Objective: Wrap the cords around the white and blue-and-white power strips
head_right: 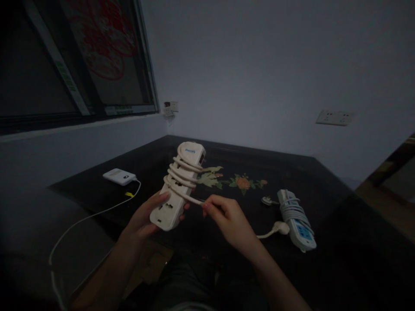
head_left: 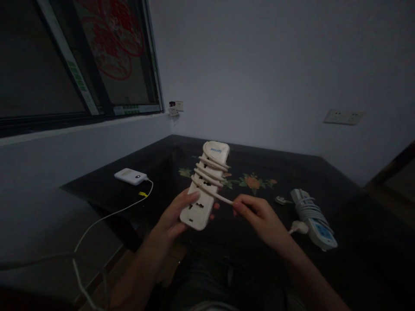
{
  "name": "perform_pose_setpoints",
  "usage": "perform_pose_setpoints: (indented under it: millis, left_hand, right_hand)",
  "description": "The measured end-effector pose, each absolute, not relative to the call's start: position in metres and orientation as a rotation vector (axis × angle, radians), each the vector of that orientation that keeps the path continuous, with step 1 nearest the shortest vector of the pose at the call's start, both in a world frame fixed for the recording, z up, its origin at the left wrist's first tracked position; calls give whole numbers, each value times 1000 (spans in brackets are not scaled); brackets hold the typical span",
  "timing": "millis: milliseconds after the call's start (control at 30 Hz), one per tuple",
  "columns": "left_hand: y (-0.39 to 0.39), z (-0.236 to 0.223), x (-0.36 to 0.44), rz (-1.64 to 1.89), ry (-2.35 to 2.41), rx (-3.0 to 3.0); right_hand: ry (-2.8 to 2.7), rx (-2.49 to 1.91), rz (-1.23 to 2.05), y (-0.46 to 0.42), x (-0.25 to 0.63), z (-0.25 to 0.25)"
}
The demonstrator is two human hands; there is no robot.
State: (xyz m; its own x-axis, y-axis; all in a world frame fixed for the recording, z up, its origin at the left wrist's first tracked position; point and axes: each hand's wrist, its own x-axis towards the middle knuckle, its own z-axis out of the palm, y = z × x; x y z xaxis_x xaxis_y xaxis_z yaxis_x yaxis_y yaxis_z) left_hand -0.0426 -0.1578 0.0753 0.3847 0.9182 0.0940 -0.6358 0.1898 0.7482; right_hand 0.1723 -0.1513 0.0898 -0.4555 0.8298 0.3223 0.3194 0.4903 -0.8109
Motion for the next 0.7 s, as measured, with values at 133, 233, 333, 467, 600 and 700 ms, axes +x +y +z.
perform_pose_setpoints:
  millis: [133, 233, 333, 467, 600, 700]
  left_hand:
    - [-163, 71, -41, 1094, 344, 585]
    - [-164, 67, -37, 1104, 361, 515]
    - [-169, 62, -35, 1190, 461, 580]
    - [-179, 56, -37, 1235, 543, 776]
    - [-183, 60, -40, 1187, 438, 802]
    - [-184, 67, -39, 1194, 329, 767]
  right_hand:
    - [-1923, -925, 858, -147, 171, 90]
    - [-1899, -900, 905, -147, 171, 88]
    - [-1911, -868, 1085, -149, 173, 86]
    - [-1859, -792, 1413, -150, 177, 84]
    - [-1796, -722, 1473, -150, 175, 90]
    - [-1762, -684, 1479, -151, 172, 98]
